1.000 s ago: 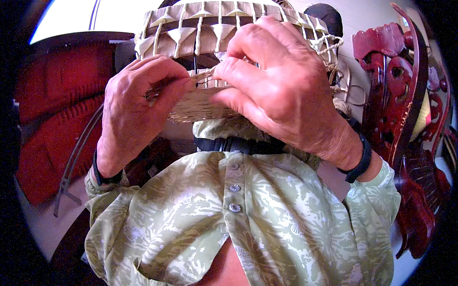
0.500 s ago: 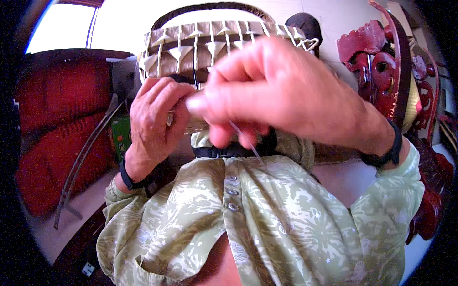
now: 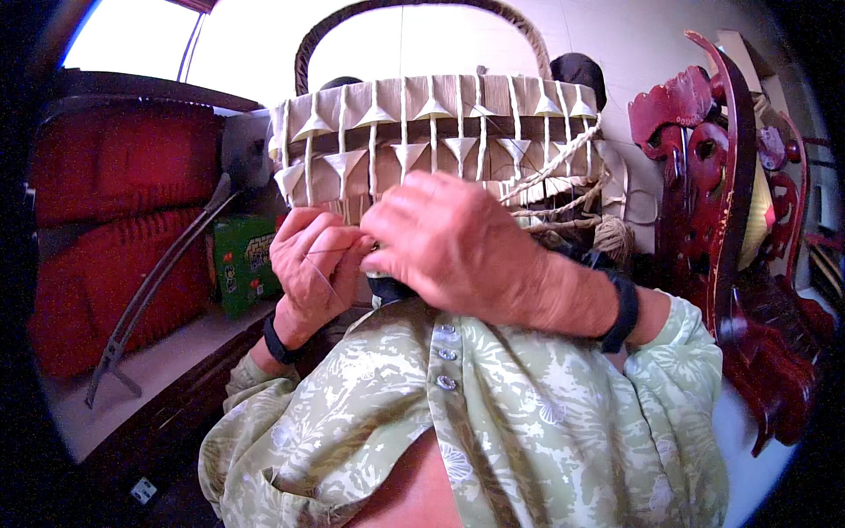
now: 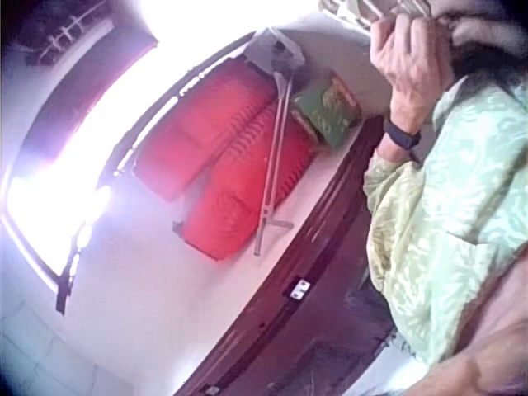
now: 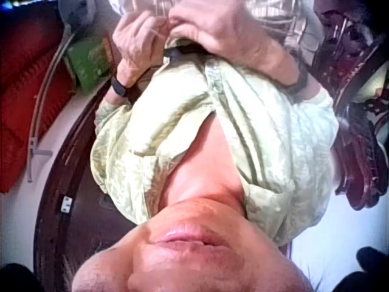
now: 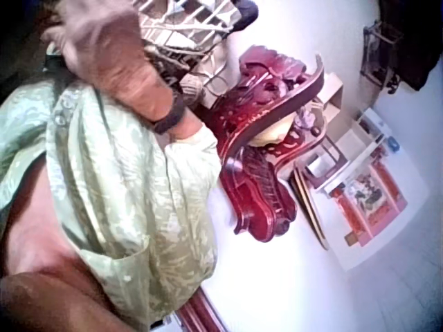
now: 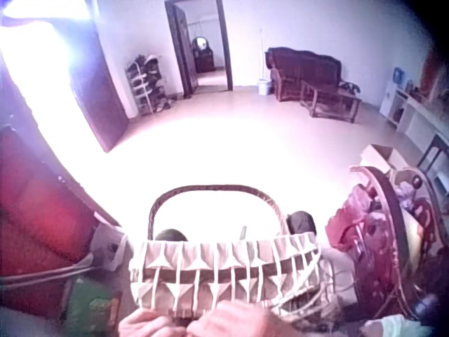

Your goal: The person weaves a basket by hand, threading thin strips through the base and sides and securing them by sewing with a needle and thread.

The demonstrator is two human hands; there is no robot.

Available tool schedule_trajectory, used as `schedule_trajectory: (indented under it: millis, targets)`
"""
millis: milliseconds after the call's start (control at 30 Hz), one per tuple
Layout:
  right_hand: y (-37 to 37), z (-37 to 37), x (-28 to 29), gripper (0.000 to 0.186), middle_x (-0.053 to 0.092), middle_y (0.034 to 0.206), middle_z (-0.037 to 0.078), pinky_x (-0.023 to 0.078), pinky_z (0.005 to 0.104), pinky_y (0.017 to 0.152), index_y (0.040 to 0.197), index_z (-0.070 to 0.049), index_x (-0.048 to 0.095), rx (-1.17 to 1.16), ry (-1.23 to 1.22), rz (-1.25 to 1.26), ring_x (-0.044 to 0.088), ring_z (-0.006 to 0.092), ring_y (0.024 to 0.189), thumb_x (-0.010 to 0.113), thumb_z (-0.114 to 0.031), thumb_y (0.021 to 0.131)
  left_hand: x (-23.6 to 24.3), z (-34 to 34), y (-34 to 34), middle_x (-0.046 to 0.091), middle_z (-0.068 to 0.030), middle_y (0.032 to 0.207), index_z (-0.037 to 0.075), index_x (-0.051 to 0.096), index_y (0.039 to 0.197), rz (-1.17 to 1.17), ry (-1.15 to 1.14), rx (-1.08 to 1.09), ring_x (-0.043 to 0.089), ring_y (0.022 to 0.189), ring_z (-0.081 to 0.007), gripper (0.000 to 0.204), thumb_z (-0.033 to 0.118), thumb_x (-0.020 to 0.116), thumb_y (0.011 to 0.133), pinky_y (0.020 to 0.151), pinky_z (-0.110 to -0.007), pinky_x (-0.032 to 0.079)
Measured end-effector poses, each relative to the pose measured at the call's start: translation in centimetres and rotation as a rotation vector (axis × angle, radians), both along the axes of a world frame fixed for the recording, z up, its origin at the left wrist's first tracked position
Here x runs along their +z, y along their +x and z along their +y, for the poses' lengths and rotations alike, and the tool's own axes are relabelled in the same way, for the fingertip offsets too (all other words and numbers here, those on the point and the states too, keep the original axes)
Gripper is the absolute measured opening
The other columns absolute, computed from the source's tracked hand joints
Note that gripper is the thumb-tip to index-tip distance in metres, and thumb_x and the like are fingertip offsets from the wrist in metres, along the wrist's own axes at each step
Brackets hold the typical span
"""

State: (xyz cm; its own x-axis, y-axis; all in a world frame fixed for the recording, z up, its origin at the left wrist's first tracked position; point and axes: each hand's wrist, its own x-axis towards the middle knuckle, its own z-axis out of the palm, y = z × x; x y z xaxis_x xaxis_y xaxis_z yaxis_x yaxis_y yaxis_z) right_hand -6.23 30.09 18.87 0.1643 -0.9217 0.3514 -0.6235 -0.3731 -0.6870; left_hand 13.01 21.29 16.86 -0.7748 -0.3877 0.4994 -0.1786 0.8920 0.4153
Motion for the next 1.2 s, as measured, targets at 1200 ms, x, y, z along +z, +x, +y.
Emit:
schedule_trajectory:
  millis: [1200]
  targets:
    - [-7.3,1.8,4.6,0.019,0.055,0.057,0.004,0.036,0.0306,0.048,0.087,-0.007,0.068,-0.667,0.108,0.233,0.045,0.0099,0.049,0.071,-0.025,0.093,-1.8,-0.1,3.4,0.061,-0.0025,0.067,0.007,0.066,0.077,0.164,0.147,-0.092,0.062,0.067,-0.0245,0.014,0.013,0.078,0.075,0.070,-0.035,0.050]
